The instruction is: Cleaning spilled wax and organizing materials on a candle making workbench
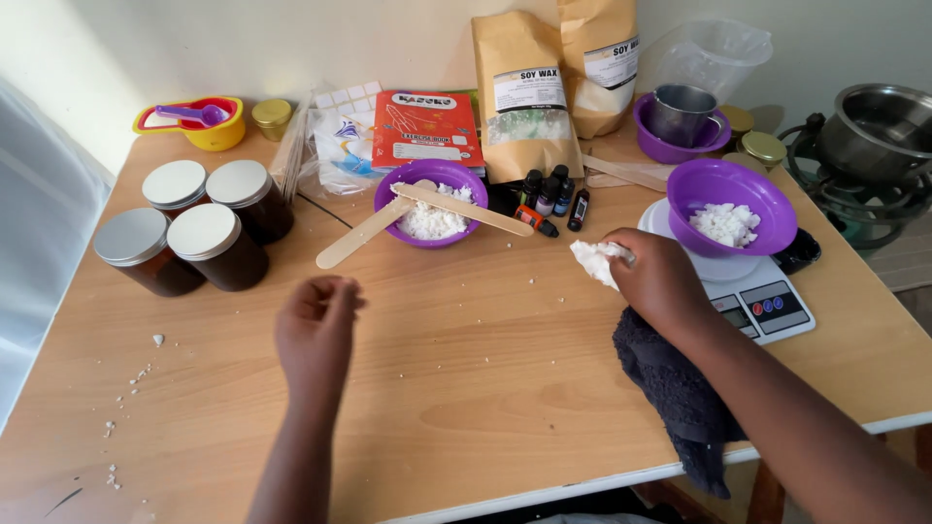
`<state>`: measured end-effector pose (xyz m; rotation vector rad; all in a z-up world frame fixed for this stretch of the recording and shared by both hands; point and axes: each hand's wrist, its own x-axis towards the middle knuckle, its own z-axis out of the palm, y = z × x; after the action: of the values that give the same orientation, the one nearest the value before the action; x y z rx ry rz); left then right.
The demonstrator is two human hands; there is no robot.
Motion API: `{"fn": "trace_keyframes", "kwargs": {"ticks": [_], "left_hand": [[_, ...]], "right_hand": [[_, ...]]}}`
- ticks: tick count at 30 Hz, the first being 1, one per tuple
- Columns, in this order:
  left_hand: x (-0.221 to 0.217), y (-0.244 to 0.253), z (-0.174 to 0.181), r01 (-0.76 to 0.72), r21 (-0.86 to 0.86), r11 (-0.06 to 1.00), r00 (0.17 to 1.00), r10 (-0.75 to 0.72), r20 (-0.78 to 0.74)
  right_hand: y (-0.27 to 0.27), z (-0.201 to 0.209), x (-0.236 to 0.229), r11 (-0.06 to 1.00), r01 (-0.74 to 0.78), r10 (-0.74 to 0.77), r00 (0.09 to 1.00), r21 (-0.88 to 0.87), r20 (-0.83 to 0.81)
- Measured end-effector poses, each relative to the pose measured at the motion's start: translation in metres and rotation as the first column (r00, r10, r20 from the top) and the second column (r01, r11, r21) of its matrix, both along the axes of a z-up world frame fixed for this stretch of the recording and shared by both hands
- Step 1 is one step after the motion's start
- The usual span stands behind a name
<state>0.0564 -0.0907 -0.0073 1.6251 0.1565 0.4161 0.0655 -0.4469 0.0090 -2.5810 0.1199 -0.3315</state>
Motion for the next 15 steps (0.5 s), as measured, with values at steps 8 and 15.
{"fn": "trace_keyframes", "kwargs": {"ticks": [8, 15], "left_hand": [[0.012, 0.046, -0.015, -0.213, 0.313, 0.926, 0.977, 0.192, 0.096], [0.017, 0.051, -0.017, -0.345, 0.599, 0.723, 0.939, 0.275, 0.208]], "right_hand": [[0.011, -0.039, 0.038, 0.971, -0.149, 0.091, 0.954, -0.187, -0.286], [0.090, -0.025, 0.021, 0.931, -0.365, 0.349, 0.893, -0.003, -0.285]]}}
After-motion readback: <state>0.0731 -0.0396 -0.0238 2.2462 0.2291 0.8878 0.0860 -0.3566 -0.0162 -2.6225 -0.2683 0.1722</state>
